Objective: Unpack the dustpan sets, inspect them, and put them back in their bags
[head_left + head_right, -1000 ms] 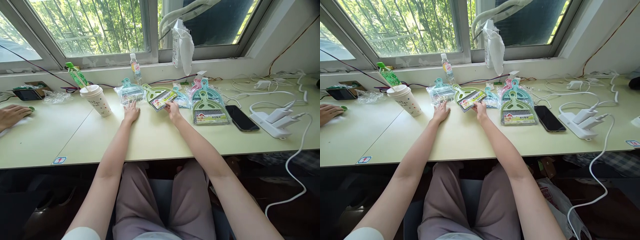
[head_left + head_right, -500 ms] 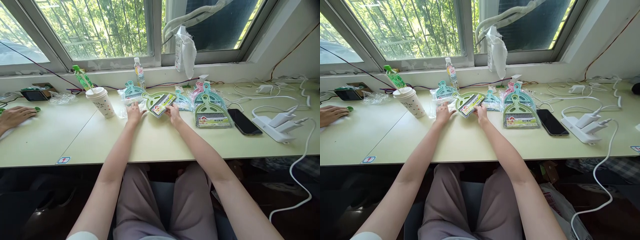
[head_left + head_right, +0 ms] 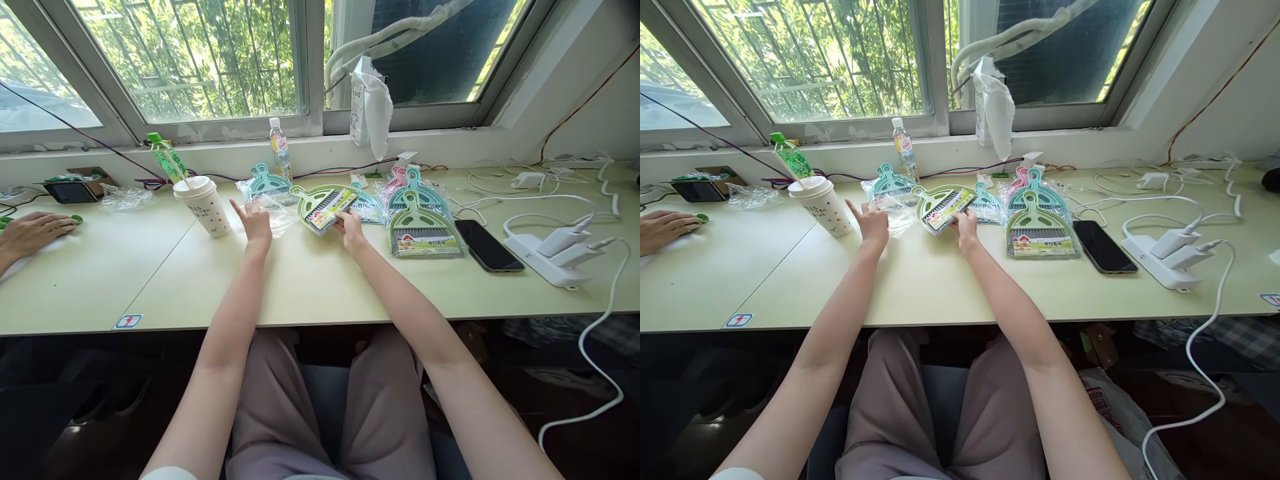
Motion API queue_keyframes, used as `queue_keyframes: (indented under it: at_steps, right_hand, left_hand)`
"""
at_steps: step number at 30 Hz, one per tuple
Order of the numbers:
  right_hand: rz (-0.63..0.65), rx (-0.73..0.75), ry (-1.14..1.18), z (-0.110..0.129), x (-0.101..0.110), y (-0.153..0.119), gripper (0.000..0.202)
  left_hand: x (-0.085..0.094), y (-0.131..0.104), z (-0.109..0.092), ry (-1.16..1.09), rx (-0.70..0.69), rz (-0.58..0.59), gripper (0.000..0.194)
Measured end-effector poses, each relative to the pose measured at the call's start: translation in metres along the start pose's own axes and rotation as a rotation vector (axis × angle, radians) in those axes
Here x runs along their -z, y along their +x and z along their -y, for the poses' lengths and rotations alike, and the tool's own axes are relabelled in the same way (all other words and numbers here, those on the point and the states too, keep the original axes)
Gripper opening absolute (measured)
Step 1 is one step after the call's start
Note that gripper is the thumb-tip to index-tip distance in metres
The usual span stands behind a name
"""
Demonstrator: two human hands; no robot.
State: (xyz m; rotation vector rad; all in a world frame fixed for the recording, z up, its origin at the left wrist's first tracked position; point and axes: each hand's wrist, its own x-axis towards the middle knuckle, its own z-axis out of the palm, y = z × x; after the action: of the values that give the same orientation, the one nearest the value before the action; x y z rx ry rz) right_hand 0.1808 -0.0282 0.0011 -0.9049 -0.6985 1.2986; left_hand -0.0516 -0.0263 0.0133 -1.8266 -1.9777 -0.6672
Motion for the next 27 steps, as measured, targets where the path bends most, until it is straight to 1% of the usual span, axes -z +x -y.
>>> queue_keyframes:
  at_steps: [1,2,3,4,6,7,9,10,12,14,17,19,21,23,25,27]
  right_hand:
    - [-0.007,0.001,-0.002,0.000,0.000,0.000,0.017]
    - [-0.012,0.002,-0.004,0.001,0.000,0.000,0.017]
    - [-0.015,0.004,-0.004,0.001,0.000,0.000,0.017]
    - [-0.018,0.006,-0.002,0.002,0.000,0.000,0.017]
    - [-0.023,0.007,0.005,0.003,0.001,-0.001,0.017]
    - [-0.024,0.006,0.008,0.003,0.001,-0.001,0.017]
    - [-0.023,0.006,0.011,0.004,0.001,-0.001,0.017]
    - [-0.021,0.004,0.010,0.004,0.001,-0.001,0.017]
    - [-0.018,0.000,0.005,0.004,0.000,-0.002,0.018]
    - [-0.016,-0.002,0.003,0.004,0.000,-0.002,0.019]
    - [-0.013,0.006,0.003,0.005,-0.001,-0.005,0.020]
    - [-0.013,0.004,0.002,0.006,-0.001,-0.006,0.020]
    - [-0.016,-0.001,0.001,0.007,-0.002,-0.007,0.020]
    - [-0.015,-0.004,-0.001,0.007,-0.002,-0.007,0.020]
    - [-0.007,-0.003,-0.007,0.008,-0.002,-0.007,0.019]
    - [0.009,0.002,-0.015,0.008,-0.002,-0.007,0.018]
  left_hand:
    - [0.001,-0.001,-0.002,-0.025,0.027,-0.025,0.036]
    - [0.002,-0.001,-0.004,-0.060,0.039,-0.019,0.038]
    - [0.001,-0.003,-0.009,-0.100,0.036,0.017,0.038]
    - [0.001,-0.004,-0.014,-0.140,0.021,0.081,0.038]
    - [-0.002,-0.008,-0.025,-0.184,-0.055,0.238,0.043]
    - [-0.003,-0.011,-0.030,-0.175,-0.120,0.304,0.045]
    - [-0.005,-0.013,-0.035,-0.127,-0.247,0.370,0.040]
    - [-0.006,-0.013,-0.036,-0.100,-0.289,0.368,0.040]
    - [-0.005,-0.010,-0.031,-0.054,-0.303,0.321,0.043]
    - [-0.004,-0.006,-0.023,-0.025,-0.239,0.265,0.041]
    - [-0.004,0.000,-0.012,-0.065,-0.081,0.212,0.036]
    - [-0.005,-0.001,-0.011,-0.107,0.003,0.165,0.036]
    - [-0.007,-0.004,-0.014,-0.125,0.038,0.133,0.038]
    - [-0.009,-0.008,-0.021,-0.125,0.032,0.149,0.042]
    - [-0.011,-0.012,-0.028,-0.137,-0.008,0.230,0.047]
    - [-0.013,-0.014,-0.030,-0.138,-0.078,0.329,0.051]
